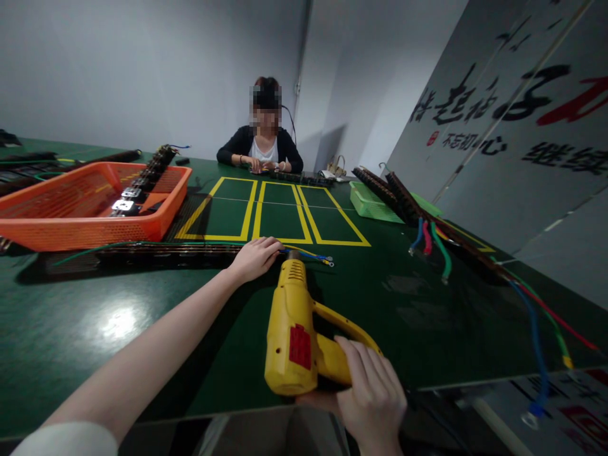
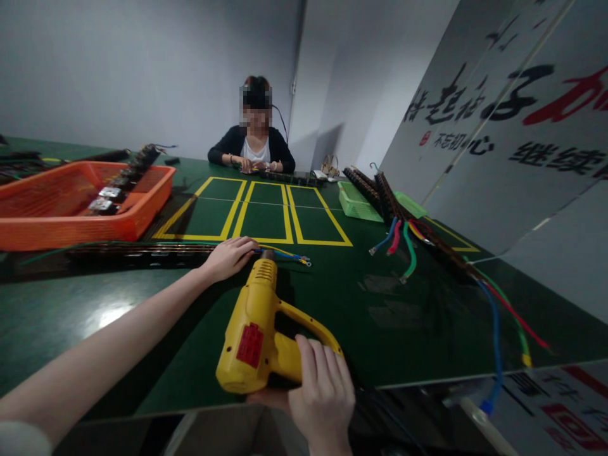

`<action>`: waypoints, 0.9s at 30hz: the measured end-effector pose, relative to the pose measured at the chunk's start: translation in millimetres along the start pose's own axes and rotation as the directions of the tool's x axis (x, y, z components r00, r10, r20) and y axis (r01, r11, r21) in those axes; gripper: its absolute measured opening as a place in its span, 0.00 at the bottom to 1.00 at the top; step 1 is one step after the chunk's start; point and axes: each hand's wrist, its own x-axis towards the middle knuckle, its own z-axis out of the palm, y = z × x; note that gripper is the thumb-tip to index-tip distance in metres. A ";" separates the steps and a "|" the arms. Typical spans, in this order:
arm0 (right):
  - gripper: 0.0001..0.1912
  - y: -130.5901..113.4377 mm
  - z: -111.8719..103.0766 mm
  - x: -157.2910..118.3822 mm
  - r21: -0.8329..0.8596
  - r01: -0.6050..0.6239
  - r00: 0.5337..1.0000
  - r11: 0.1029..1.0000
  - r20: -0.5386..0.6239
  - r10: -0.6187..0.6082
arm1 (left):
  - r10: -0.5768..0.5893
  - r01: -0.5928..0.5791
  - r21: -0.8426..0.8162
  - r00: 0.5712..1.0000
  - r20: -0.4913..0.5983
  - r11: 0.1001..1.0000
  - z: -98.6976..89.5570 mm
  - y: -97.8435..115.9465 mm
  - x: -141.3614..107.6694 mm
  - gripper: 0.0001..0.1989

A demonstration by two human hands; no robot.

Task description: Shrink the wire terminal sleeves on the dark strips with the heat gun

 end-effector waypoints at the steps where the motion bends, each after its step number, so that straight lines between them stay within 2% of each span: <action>1: 0.19 -3.0 2.0 1.9 0.012 -0.001 1.000 1.000 -0.003 0.001 | 0.003 -0.003 -0.002 1.000 0.000 1.000 0.2 -0.1 0.0 0.14; 5: 0.26 -9.6 5.2 6.0 0.021 -0.001 1.000 1.000 -0.017 0.001 | 0.009 -0.009 -0.009 1.000 -0.004 1.000 1.0 -0.9 -0.3 0.13; 10: 0.17 -9.0 3.6 4.4 0.030 -0.022 1.000 0.999 -0.008 0.022 | 0.008 -0.008 -0.022 1.000 0.001 1.000 -0.1 -1.6 -0.9 0.14; 12: 0.20 -6.6 2.5 2.6 0.022 -0.025 1.000 0.999 -0.003 0.025 | 0.010 -0.010 -0.029 1.000 0.004 1.000 -1.2 -1.3 -1.0 0.14; 15: 0.23 0.7 -0.3 -0.5 0.004 -0.020 1.000 1.000 0.007 0.020 | 0.001 -0.001 -0.030 1.000 0.014 1.000 -2.5 -0.2 -0.7 0.14; 22: 0.18 27.6 -11.2 -12.3 -0.080 -0.018 1.000 0.997 0.007 0.018 | -0.007 0.007 -0.001 1.000 0.014 1.000 -1.4 0.2 -0.7 0.12; 27: 0.27 36.7 -19.7 -17.8 -0.178 0.036 0.999 0.983 0.022 -0.033 | -0.003 0.003 -0.005 1.000 0.004 1.000 -0.3 -0.4 -0.9 0.12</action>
